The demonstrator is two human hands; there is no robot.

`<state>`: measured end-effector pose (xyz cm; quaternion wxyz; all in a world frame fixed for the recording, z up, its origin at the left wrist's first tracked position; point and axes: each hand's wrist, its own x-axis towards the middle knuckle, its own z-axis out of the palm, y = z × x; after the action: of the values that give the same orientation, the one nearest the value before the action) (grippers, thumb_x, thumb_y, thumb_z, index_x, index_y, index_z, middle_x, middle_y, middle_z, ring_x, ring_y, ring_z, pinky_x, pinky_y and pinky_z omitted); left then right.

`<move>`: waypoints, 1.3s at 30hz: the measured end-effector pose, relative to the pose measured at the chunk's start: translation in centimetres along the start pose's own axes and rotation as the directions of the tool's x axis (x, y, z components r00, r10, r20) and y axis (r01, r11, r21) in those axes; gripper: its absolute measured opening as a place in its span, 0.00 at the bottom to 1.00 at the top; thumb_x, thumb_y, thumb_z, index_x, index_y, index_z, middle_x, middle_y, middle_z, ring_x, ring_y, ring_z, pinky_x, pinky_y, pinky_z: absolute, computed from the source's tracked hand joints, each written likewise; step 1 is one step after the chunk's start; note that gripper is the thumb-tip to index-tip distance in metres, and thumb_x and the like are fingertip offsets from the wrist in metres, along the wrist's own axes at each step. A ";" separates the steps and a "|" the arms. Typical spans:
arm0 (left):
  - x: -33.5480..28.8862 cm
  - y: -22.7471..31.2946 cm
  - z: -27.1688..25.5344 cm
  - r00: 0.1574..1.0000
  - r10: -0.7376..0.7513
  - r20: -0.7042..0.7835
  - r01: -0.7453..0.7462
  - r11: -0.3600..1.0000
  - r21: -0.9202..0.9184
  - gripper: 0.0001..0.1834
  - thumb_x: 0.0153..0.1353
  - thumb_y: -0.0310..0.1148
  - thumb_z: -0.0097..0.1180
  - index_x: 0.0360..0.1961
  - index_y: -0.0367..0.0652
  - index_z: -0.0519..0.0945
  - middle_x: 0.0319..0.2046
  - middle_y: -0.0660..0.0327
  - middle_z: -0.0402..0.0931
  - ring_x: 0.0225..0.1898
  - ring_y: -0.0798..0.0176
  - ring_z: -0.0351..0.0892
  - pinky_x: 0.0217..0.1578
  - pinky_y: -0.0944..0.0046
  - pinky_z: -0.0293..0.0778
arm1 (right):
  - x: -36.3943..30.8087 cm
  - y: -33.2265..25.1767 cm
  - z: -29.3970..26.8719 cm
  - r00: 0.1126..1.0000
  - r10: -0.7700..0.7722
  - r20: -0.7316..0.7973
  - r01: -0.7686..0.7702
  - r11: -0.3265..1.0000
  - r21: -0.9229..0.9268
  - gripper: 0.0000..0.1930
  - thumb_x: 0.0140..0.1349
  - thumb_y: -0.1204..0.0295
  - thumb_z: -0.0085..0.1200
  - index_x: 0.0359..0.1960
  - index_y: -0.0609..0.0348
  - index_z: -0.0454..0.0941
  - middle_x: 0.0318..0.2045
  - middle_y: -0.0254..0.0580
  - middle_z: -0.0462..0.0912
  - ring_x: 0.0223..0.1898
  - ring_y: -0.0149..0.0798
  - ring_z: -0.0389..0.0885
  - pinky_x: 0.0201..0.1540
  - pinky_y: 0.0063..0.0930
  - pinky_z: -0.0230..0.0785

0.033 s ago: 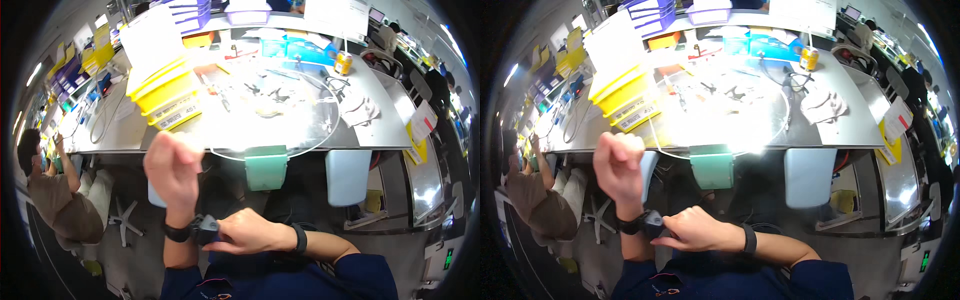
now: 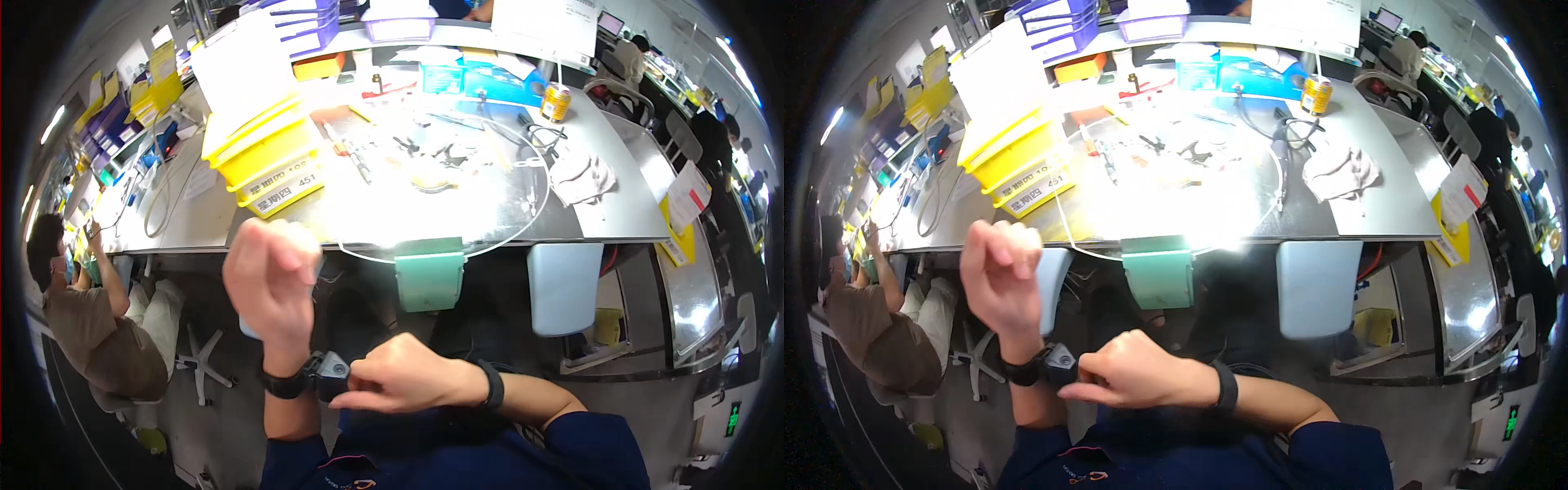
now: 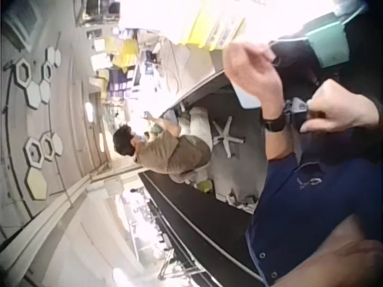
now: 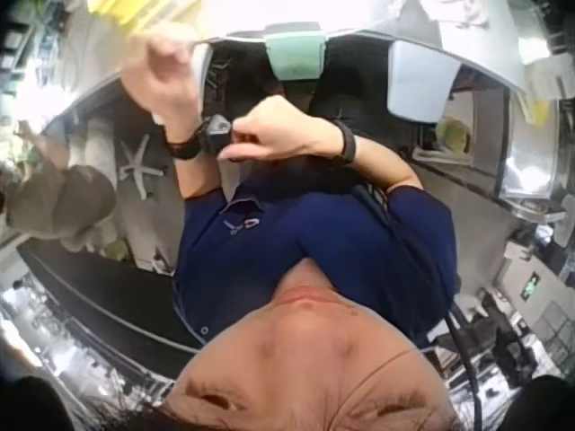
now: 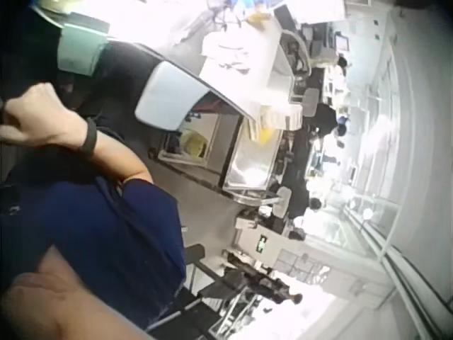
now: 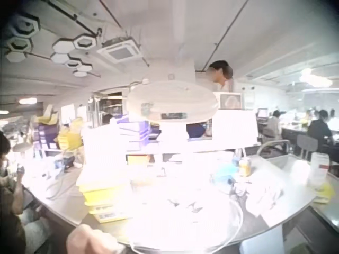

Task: The recorder uses a rotary tool to grind and finish a small dental crown part at a workbench in a lab environment.

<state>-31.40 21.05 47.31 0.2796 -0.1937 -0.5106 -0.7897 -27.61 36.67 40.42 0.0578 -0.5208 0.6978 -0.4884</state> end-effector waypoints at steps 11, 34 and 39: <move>-4.5 1.2 4.0 0.826 -0.240 0.509 0.097 0.952 0.292 0.13 0.55 0.23 0.58 0.43 0.34 0.75 0.41 0.52 0.76 0.37 0.63 0.78 0.39 0.66 0.74 | -0.8 3.2 -0.1 0.993 -0.115 -0.008 -0.003 -0.089 0.996 0.37 0.48 0.25 0.37 0.11 0.49 0.59 0.07 0.27 0.62 0.09 0.24 0.59 0.11 0.17 0.50; 1.3 6.5 -1.5 0.965 0.194 0.174 -0.221 0.964 0.147 0.13 0.66 0.38 0.53 0.23 0.51 0.70 0.21 0.66 0.73 0.20 0.69 0.68 0.26 0.66 0.65 | -0.9 -3.2 -16.9 0.791 -0.083 -0.607 0.367 0.857 0.361 0.25 0.68 0.61 0.50 0.09 0.51 0.66 0.08 0.28 0.69 0.08 0.28 0.67 0.12 0.20 0.56; 6.3 7.1 -3.6 0.749 0.184 0.636 -0.433 0.863 0.260 0.09 0.65 0.42 0.51 0.35 0.50 0.71 0.31 0.66 0.73 0.28 0.63 0.71 0.31 0.63 0.65 | -0.7 -1.1 -19.2 0.756 -0.053 -0.653 -0.088 0.980 -0.181 0.17 0.65 0.62 0.52 0.23 0.60 0.69 0.15 0.37 0.69 0.14 0.29 0.64 0.16 0.21 0.54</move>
<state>-31.74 13.88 54.54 0.2689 -0.4530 -0.6787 -0.5117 -37.90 49.16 50.82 -0.2378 -0.3138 0.7243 -0.5660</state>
